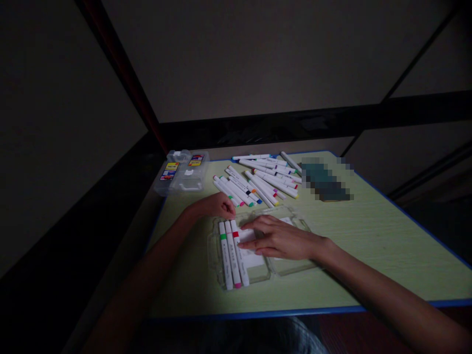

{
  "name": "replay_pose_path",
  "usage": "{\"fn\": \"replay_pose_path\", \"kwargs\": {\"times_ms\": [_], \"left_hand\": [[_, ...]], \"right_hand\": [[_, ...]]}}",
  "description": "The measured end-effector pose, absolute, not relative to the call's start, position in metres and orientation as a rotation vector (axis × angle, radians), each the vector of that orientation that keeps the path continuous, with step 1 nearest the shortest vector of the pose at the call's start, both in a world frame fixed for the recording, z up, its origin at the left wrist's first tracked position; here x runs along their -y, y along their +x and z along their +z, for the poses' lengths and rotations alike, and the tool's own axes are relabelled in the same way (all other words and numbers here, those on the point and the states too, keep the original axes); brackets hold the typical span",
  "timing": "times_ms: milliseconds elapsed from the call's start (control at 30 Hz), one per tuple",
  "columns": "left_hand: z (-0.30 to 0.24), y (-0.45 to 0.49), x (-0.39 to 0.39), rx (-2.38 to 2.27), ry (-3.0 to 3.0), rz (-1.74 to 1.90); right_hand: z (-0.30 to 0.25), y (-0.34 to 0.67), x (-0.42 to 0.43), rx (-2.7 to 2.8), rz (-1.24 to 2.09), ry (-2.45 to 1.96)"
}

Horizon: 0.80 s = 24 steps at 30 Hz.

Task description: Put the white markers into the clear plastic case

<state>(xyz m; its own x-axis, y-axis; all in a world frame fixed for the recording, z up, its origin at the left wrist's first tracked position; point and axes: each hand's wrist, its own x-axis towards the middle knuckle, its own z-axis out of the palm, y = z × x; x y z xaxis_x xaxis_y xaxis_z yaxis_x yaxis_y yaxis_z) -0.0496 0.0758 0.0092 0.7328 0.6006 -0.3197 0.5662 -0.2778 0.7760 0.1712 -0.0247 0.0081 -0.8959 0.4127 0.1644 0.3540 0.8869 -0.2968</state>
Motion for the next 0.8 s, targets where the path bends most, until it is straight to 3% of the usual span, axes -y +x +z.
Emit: {"fn": "replay_pose_path", "kwargs": {"times_ms": [800], "left_hand": [[0.0163,-0.0528,-0.0755,-0.836,1.912,-0.018]], "right_hand": [[0.0104,0.1721,0.0242,2.823,0.395,-0.549]]}}
